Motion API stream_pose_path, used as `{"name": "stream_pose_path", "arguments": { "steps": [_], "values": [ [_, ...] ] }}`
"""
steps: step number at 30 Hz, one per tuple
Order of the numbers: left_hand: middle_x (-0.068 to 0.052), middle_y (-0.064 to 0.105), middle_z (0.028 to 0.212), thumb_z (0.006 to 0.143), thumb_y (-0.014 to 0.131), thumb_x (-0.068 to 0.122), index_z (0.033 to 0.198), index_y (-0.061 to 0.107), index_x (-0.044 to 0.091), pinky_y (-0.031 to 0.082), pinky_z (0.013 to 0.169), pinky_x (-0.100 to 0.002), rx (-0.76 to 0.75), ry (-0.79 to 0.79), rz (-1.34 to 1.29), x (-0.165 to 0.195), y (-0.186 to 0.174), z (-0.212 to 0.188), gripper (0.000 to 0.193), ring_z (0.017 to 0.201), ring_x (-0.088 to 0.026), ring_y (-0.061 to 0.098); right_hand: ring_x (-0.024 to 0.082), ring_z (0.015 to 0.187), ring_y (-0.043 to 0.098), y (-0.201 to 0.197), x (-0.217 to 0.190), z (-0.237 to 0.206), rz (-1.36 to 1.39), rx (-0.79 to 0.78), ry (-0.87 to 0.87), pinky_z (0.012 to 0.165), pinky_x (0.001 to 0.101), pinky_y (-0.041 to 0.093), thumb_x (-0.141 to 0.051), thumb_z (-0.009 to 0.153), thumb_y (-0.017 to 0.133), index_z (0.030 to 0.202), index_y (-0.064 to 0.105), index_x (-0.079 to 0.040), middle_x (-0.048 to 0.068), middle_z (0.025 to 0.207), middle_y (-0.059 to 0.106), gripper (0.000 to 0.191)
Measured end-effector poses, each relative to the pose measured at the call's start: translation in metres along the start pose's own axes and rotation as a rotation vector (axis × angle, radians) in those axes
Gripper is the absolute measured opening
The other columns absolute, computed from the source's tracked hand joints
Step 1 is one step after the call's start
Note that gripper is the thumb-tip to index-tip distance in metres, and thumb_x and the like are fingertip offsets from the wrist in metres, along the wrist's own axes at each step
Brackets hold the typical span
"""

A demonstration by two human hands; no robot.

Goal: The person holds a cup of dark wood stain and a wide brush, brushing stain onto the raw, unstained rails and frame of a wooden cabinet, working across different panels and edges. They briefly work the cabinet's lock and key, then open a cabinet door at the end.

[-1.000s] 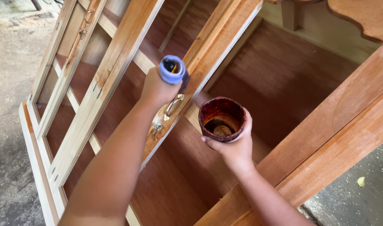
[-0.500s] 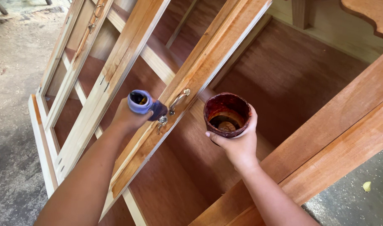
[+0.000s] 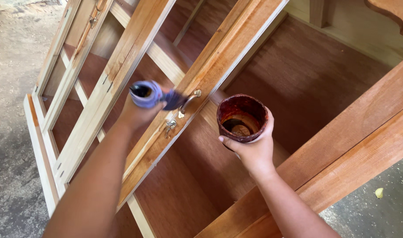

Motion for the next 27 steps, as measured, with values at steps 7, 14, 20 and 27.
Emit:
{"name": "stream_pose_path", "arguments": {
  "steps": [7,14,20,27],
  "values": [
    [-0.001,0.078,0.11,0.078,0.082,0.005,0.098,0.064,0.006,0.057,0.093,-0.032,-0.041,-0.048,0.116,-0.007,-0.011,-0.025,0.027,0.103,-0.012,0.071,0.024,0.133,0.056,0.001,0.0,0.001,0.029,0.004,0.007,0.112,0.0384,0.048,-0.004,0.06,0.095,0.15,0.026,-0.006,0.012,0.14,0.055,0.113],
    [-0.003,0.077,0.103,0.078,0.085,0.007,0.107,0.072,0.012,0.06,0.084,-0.03,0.184,-0.136,-0.019,0.046,-0.001,-0.053,0.032,0.092,-0.012,0.073,0.024,0.134,0.056,0.001,0.001,0.0,-0.005,-0.006,-0.012,0.113,0.0384,0.048,-0.004,0.06,0.095,0.15,0.026,-0.006,0.012,0.141,0.055,0.113],
    [-0.013,0.073,0.106,0.078,0.079,0.012,0.113,0.068,0.012,0.056,0.077,-0.043,0.178,0.276,0.457,0.088,0.084,-0.087,0.037,0.094,-0.032,0.071,0.023,0.132,0.057,0.001,0.002,0.0,-0.007,-0.003,-0.051,0.112,0.0382,0.048,-0.003,0.061,0.095,0.149,0.027,-0.004,0.012,0.14,0.056,0.111],
    [-0.019,0.068,0.115,0.076,0.067,0.005,0.114,0.061,0.011,0.057,0.077,-0.046,0.408,0.23,0.61,0.093,0.123,-0.065,0.039,0.1,-0.039,0.067,0.022,0.13,0.057,0.002,0.0,0.003,0.046,-0.032,-0.033,0.109,0.0368,0.05,-0.004,0.059,0.094,0.148,0.027,-0.004,0.011,0.138,0.055,0.111]
  ]
}}
Point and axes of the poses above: each hand's wrist, its own z-axis towards the middle knuckle, its own y-axis out of the palm, x = y × z, the point moved 2 cm from there along z, towards the middle knuckle
